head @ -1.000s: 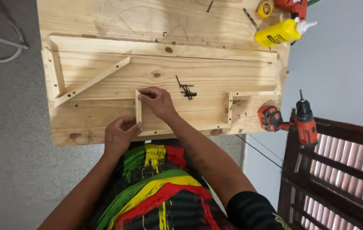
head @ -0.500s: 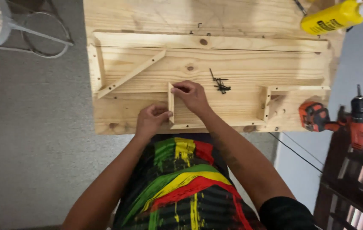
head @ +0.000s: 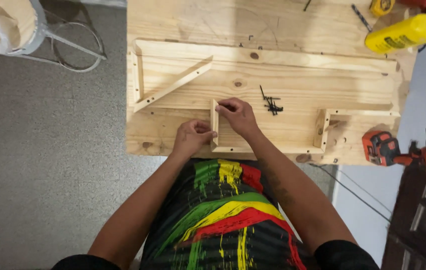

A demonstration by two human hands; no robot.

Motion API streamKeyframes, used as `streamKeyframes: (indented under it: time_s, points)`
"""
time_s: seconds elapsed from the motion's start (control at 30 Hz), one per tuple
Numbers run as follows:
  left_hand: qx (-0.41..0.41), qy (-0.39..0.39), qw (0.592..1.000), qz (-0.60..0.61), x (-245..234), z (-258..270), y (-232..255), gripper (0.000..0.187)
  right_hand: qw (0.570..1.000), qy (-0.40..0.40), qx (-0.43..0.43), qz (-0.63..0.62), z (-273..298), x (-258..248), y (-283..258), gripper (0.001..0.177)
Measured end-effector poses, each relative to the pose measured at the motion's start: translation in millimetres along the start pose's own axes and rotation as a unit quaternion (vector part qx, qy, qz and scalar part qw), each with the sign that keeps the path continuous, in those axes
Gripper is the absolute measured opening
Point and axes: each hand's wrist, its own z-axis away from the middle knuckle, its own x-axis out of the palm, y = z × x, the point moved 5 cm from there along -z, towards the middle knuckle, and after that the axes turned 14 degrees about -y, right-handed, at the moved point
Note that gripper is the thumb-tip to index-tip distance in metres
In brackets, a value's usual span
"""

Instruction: Fitting and securing wooden braces to a larger board using wood glue and screws with a power drill

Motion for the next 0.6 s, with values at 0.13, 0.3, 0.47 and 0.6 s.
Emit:
streamKeyframes:
  time_s: [0.13, 0.3, 0.47, 0.6]
  points:
    - [-0.006, 0.006, 0.999, -0.039, 1, -3, -5, 0.046, 1.000, -0.013, 0.004, -0.003, 1, 1, -4, 0.022]
    - [0.003, 0.010, 1.000, -0.006, 8, 0, -13, 0.044, 1.000, -0.015, 0.006, -0.002, 1, 1, 6, 0.017]
    - [0.017, -0.015, 0.996, 0.081, 16, 6, -5, 0.049, 1.000, -0.027, 0.001, 0.004, 4, 2, -5, 0.019]
    - [0.020, -0.022, 0.997, 0.074, 10, -4, -11, 0.057, 1.000, -0.025, -0.010, -0.002, 6, 3, -3, 0.020]
